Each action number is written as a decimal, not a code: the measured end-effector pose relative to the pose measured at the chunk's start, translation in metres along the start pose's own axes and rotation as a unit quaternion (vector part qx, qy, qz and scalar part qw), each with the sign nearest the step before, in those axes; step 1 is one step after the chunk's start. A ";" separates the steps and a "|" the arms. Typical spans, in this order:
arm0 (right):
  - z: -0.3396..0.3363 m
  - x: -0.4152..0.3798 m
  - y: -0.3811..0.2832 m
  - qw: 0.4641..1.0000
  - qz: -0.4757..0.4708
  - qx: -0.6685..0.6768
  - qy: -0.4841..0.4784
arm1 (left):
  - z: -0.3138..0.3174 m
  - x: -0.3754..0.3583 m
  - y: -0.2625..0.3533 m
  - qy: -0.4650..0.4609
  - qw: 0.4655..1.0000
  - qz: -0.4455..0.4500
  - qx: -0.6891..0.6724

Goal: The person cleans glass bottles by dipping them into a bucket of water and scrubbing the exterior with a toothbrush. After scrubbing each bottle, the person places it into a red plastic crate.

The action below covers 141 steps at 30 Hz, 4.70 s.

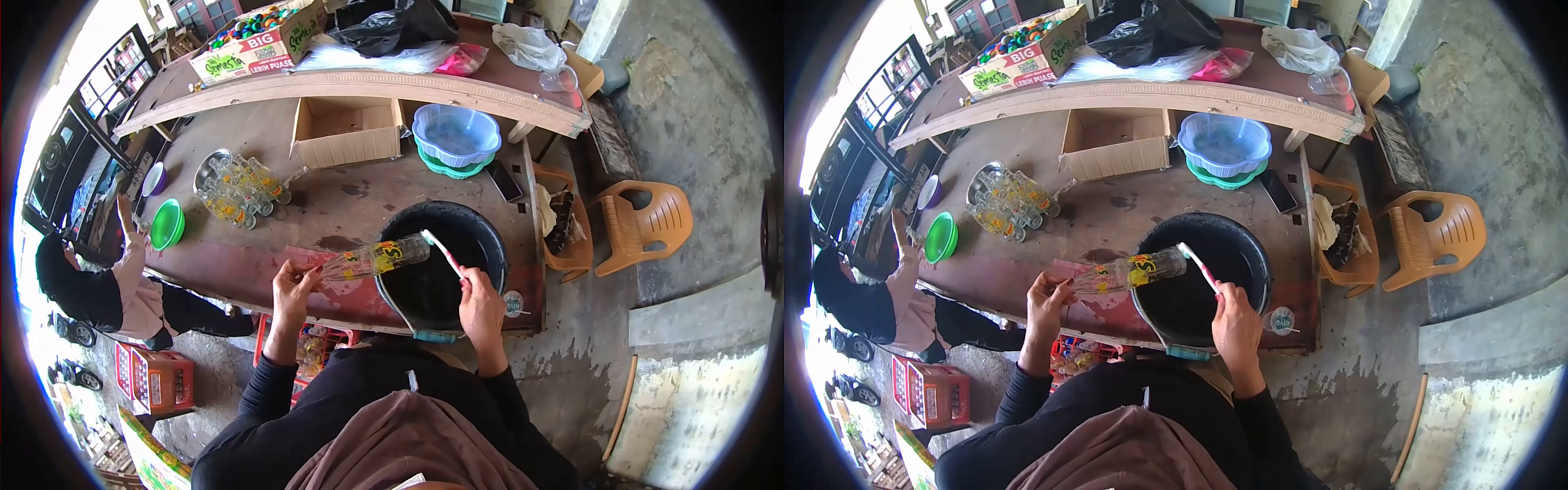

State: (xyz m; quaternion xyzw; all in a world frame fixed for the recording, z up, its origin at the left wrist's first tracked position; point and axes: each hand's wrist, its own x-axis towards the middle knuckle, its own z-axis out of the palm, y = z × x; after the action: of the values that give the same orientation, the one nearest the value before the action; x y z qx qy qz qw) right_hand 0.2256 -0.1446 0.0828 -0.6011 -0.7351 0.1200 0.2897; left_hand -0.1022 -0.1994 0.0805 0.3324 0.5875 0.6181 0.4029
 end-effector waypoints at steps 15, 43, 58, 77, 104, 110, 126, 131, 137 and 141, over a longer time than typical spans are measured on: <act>0.004 0.008 -0.001 0.998 0.007 0.044 0.049 | 0.021 -0.005 0.029 -0.023 0.993 0.041 0.108; 0.037 0.016 -0.005 0.907 -0.009 0.422 -0.004 | 0.156 0.003 0.014 -0.272 0.900 0.312 0.135; -0.010 0.025 -0.017 0.863 -0.017 0.505 -0.007 | 0.160 0.017 -0.029 -0.384 0.833 0.225 0.329; -0.047 0.004 0.042 0.922 0.123 0.346 0.123 | 0.110 0.046 0.067 -0.167 0.685 0.443 0.554; 0.014 0.016 0.018 0.985 0.008 -0.170 -0.032 | 0.168 0.050 0.005 -0.242 0.340 0.394 0.819; 0.036 0.011 0.032 0.979 0.029 -0.161 -0.121 | 0.185 0.056 -0.011 -0.257 0.313 0.333 0.852; 0.035 0.031 0.029 0.988 0.037 -0.098 -0.116 | 0.211 0.077 -0.032 -0.379 0.459 0.206 0.777; 0.034 0.032 0.033 0.988 0.009 -0.128 -0.090 | 0.221 0.083 -0.054 -0.396 0.474 0.169 0.768; 0.017 0.030 0.034 0.979 0.076 -0.164 -0.088 | 0.216 0.081 -0.071 -0.409 0.567 0.087 0.709; -0.001 0.021 0.031 0.995 0.038 -0.042 0.078 | 0.203 0.069 -0.054 -0.401 0.632 0.090 0.657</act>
State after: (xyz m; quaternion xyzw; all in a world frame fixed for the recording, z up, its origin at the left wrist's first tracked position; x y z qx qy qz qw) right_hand 0.2492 -0.1172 0.0727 -0.6477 -0.6913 0.0526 0.3160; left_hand 0.0517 -0.0462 0.0405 0.7754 0.5861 -0.0926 0.2163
